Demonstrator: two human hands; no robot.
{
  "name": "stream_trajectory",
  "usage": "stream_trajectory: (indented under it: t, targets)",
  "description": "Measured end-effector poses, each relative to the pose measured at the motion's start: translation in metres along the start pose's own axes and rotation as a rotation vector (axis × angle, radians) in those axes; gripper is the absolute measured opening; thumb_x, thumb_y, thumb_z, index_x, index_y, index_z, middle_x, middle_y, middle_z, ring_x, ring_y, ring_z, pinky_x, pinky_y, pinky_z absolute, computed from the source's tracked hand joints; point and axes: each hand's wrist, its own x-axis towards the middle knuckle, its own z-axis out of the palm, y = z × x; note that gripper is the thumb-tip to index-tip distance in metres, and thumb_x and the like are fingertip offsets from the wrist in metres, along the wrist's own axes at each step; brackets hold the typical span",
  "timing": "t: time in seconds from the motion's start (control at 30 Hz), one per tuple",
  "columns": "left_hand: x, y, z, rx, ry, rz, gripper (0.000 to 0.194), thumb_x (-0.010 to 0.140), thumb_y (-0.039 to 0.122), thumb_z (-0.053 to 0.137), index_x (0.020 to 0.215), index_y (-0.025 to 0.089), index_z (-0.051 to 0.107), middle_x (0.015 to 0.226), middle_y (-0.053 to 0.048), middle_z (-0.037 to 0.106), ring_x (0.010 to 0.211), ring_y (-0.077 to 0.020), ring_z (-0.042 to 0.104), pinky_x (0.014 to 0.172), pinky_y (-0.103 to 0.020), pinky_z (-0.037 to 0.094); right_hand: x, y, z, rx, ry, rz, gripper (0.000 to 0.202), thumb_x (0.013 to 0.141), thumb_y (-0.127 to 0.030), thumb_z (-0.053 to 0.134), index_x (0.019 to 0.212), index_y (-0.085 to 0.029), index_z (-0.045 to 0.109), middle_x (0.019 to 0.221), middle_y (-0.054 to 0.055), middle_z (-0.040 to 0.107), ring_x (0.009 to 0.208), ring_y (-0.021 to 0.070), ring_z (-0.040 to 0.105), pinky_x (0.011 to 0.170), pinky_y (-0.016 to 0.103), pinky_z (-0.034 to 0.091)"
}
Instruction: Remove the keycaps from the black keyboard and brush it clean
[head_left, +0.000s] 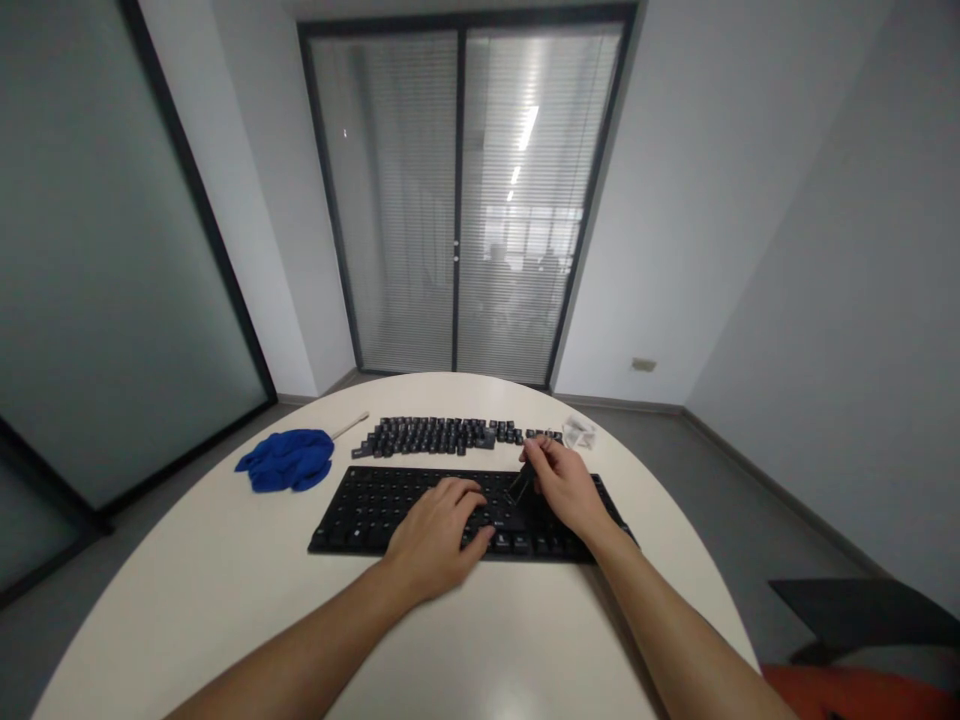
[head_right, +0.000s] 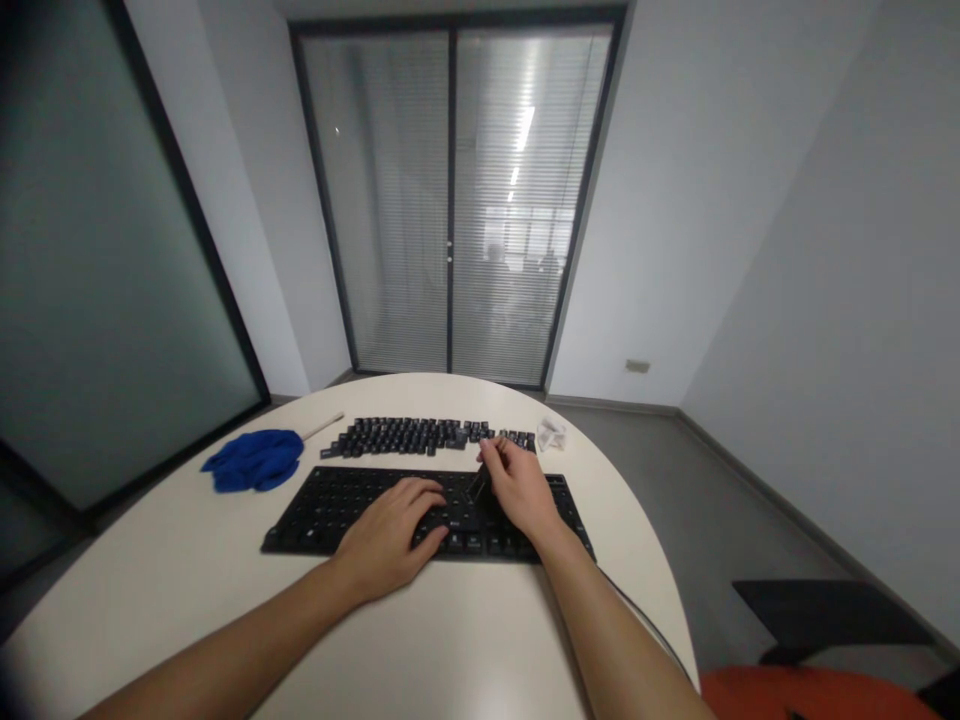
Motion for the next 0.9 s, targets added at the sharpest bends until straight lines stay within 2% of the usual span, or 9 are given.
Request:
stream_trajectory:
  t: [0.17, 0.37, 0.47, 0.7, 0.9]
  targets:
    - [0.001, 0.002, 0.002, 0.045, -0.003, 0.032, 0.027, 0.092, 0.033, 0.054, 0.115, 0.021, 0.060, 0.125, -0.008, 0.059, 0.117, -0.0256, 0.052, 0.101, -0.044, 0.044, 0.000, -0.001, -0.006, -0.124, 0.006, -0.038, 0.042, 0.092, -0.054, 0.049, 0.069, -0.021, 0.057, 0.055, 0.000, 0.057, 0.049, 0.0162, 0.053, 0.050, 0.027, 0.037]
    - [0.000, 0.001, 0.002, 0.045, -0.010, 0.030, 0.028, 0.092, 0.033, 0.052, 0.116, 0.021, 0.060, 0.125, -0.008, 0.059, 0.116, -0.0263, 0.052, 0.099, -0.044, 0.045, -0.001, -0.003, -0.008, -0.236, 0.004, -0.077, 0.040, 0.092, -0.044, 0.051, 0.058, -0.022, 0.048, 0.050, 0.000, 0.053, 0.051, 0.0160, 0.050, 0.052, 0.028, 0.035]
    - [0.001, 0.001, 0.002, 0.043, -0.010, 0.031, 0.028, 0.092, 0.033, 0.053, 0.116, 0.021, 0.060, 0.124, -0.008, 0.059, 0.116, -0.0259, 0.052, 0.098, -0.043, 0.045, -0.002, -0.005, -0.009, -0.218, -0.032, -0.106, 0.037, 0.091, -0.039, 0.051, 0.058, -0.022, 0.045, 0.050, -0.002, 0.050, 0.050, 0.0146, 0.048, 0.053, 0.028, 0.034]
    - [0.001, 0.000, 0.003, 0.041, -0.008, 0.028, 0.027, 0.092, 0.033, 0.053, 0.115, 0.021, 0.060, 0.124, -0.008, 0.059, 0.116, -0.0259, 0.051, 0.099, -0.043, 0.044, -0.002, 0.000, -0.016, -0.119, -0.195, -0.067, 0.036, 0.086, -0.038, 0.055, 0.058, -0.022, 0.039, 0.048, -0.006, 0.040, 0.047, 0.0117, 0.039, 0.048, 0.025, 0.029]
    - [0.001, 0.000, 0.003, 0.047, -0.011, 0.031, 0.027, 0.091, 0.032, 0.053, 0.115, 0.021, 0.061, 0.124, -0.008, 0.059, 0.116, -0.0260, 0.051, 0.099, -0.044, 0.044, -0.002, 0.003, -0.019, -0.110, -0.236, -0.096, 0.034, 0.083, -0.039, 0.061, 0.059, -0.022, 0.043, 0.049, -0.006, 0.042, 0.049, 0.0110, 0.039, 0.047, 0.024, 0.029]
